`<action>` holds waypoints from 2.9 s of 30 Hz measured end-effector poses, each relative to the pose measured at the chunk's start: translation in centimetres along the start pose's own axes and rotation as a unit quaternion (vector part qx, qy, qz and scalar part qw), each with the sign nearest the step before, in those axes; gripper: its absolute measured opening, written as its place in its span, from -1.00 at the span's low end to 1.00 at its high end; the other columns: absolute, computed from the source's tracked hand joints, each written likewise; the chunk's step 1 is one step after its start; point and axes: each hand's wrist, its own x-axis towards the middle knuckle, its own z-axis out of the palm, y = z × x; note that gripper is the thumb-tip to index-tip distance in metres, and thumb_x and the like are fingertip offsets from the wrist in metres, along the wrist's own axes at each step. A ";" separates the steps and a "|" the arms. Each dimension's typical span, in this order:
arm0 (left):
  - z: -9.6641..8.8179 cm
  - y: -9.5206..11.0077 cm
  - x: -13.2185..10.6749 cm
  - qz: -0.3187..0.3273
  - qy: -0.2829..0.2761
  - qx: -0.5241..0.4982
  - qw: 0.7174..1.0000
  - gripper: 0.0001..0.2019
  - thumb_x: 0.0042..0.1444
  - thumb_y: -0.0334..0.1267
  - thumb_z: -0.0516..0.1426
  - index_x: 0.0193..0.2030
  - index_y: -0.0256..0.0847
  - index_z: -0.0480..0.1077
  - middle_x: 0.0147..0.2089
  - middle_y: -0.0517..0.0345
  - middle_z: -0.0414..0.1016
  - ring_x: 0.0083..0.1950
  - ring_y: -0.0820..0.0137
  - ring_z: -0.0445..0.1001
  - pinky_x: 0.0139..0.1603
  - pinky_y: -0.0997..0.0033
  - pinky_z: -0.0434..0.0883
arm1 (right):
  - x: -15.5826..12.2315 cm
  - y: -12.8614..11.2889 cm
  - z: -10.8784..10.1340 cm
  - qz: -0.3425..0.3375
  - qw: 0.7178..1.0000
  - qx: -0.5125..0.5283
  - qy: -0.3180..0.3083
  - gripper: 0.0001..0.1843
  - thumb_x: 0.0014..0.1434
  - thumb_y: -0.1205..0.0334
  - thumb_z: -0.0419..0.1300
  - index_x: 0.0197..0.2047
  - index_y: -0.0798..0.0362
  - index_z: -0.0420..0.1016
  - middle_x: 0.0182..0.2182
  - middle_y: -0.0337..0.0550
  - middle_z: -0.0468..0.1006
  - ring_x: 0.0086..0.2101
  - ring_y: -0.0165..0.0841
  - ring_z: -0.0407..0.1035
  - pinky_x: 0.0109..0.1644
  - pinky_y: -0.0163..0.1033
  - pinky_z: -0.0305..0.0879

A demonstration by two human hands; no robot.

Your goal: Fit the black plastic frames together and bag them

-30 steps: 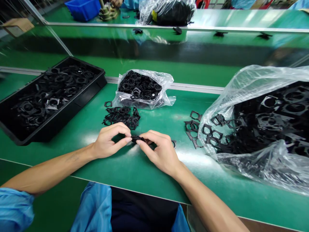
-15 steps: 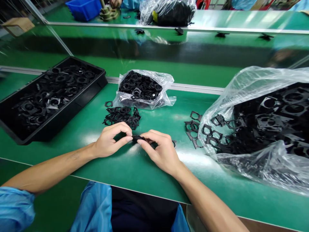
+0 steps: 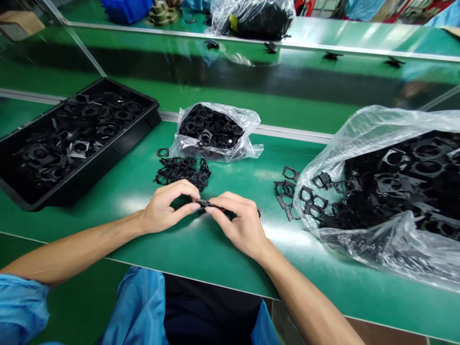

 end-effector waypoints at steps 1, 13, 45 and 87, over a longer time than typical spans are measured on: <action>0.0 0.0 0.0 0.006 0.006 -0.001 1.000 -0.94 0.27 -0.36 0.22 -0.17 -0.23 0.40 -0.29 0.14 0.52 -0.26 0.43 0.50 -0.18 0.44 0.46 | 0.0 -0.1 0.0 -0.001 1.000 0.003 0.002 -0.85 0.33 0.33 0.26 -0.15 0.04 0.70 -0.30 -0.12 0.70 -0.34 -0.34 0.54 -0.18 -0.24 0.48; 0.0 0.2 0.1 0.017 0.025 0.007 1.000 -0.95 0.26 -0.37 0.23 -0.21 -0.23 0.42 -0.29 0.11 0.55 -0.24 0.42 0.53 -0.18 0.41 0.50 | 0.1 -0.1 0.0 -0.006 1.000 0.001 0.010 -0.83 0.34 0.31 0.26 -0.13 0.01 0.72 -0.28 -0.11 0.71 -0.32 -0.32 0.57 -0.16 -0.21 0.52; 0.2 0.4 0.1 0.008 0.003 0.021 1.000 -0.87 0.23 -0.31 0.27 -0.11 -0.24 0.46 -0.20 0.05 0.55 -0.16 0.38 0.54 -0.12 0.37 0.52 | 0.2 0.0 0.4 0.016 0.999 0.008 0.051 -0.89 0.26 0.37 0.29 -0.23 0.03 0.66 -0.34 -0.14 0.65 -0.32 -0.33 0.52 -0.20 -0.22 0.49; 0.5 0.0 0.0 -0.007 0.005 0.015 1.000 -0.89 0.25 -0.29 0.25 -0.11 -0.22 0.48 -0.22 0.07 0.60 -0.20 0.38 0.54 -0.11 0.34 0.49 | 0.0 -0.2 0.4 -0.016 0.997 -0.030 0.076 -0.85 0.29 0.33 0.26 -0.15 -0.04 0.68 -0.30 -0.11 0.66 -0.30 -0.28 0.54 -0.17 -0.14 0.54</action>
